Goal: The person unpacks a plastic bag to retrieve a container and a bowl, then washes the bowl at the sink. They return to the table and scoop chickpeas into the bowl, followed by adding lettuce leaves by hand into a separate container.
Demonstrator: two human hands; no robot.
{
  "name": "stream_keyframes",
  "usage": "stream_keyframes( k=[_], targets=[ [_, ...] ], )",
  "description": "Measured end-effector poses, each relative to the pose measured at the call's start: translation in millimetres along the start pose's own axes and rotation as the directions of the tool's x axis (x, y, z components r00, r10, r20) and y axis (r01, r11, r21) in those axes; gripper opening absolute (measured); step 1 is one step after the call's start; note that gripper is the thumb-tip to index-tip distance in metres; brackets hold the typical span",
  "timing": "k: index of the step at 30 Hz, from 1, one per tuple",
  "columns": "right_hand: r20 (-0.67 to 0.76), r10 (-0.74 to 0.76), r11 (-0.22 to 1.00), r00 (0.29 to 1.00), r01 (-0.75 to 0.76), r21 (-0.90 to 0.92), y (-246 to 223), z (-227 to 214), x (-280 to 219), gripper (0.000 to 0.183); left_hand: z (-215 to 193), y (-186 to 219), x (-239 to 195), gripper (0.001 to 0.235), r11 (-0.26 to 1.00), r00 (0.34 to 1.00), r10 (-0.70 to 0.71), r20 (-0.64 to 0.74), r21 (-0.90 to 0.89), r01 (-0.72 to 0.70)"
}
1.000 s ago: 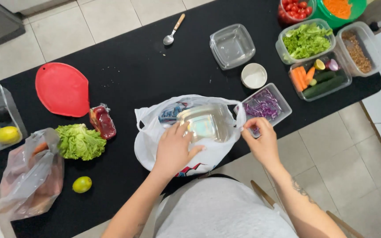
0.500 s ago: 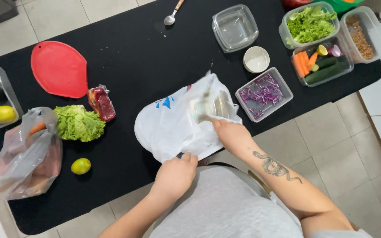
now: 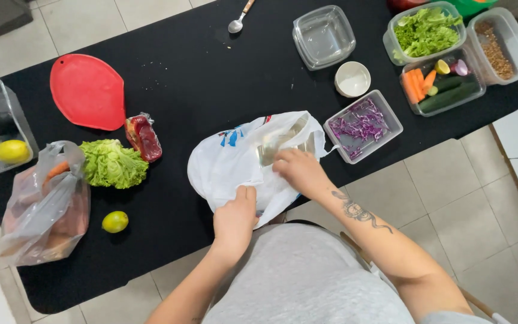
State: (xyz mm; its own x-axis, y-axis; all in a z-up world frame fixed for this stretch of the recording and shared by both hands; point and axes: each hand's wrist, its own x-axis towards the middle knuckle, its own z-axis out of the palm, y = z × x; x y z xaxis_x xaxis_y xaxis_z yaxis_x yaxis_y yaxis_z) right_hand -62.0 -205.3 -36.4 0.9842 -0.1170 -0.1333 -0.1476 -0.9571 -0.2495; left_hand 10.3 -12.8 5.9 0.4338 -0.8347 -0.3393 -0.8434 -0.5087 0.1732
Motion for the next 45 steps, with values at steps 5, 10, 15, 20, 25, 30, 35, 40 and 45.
stream_keyframes(
  k=[5,10,15,20,25,30,35,40,45],
  targets=[
    [-0.114,0.169,0.961,0.979,-0.138,0.239,6,-16,0,0.008,57,-4,24,0.043,0.997,0.999,-0.040,0.029,-0.068,0.042],
    [-0.338,-0.204,0.971,0.919,0.234,0.050,-8,5,-17,0.019,42,-3,41,0.008,0.998,0.990,-0.028,-0.140,-0.052,0.021],
    [0.022,0.173,0.869,0.985,-0.163,0.467,-27,-57,-24,0.038,-33,-7,48,0.012,0.995,0.896,0.017,-0.443,-0.084,-0.060],
    [0.066,0.355,0.721,0.933,-0.318,0.616,-22,-49,-13,0.037,-63,8,56,0.014,0.951,0.836,0.111,-0.538,-0.186,-0.246],
    [-0.100,0.552,0.660,0.828,-0.361,0.659,1,-34,-10,0.020,-74,9,48,0.035,0.839,0.903,0.092,-0.419,-0.456,-0.297],
    [-0.023,0.693,0.472,0.721,-0.429,0.771,0,-56,-22,0.042,-19,-16,58,0.022,0.947,0.942,0.125,-0.310,-0.246,-0.207],
    [-0.491,0.561,0.735,0.666,-0.129,0.666,-32,-60,-36,0.042,33,-19,65,0.007,0.973,0.928,0.150,-0.340,-0.116,-0.200],
    [-0.207,0.004,0.929,0.978,0.073,0.363,-51,-32,-42,0.023,29,-7,52,0.044,0.980,0.977,0.187,-0.105,-0.051,-0.193],
    [0.157,0.116,0.990,0.981,-0.126,0.060,-40,-36,-34,0.029,2,-1,22,0.045,0.984,0.982,0.177,-0.063,-0.012,-0.178]
  ],
)
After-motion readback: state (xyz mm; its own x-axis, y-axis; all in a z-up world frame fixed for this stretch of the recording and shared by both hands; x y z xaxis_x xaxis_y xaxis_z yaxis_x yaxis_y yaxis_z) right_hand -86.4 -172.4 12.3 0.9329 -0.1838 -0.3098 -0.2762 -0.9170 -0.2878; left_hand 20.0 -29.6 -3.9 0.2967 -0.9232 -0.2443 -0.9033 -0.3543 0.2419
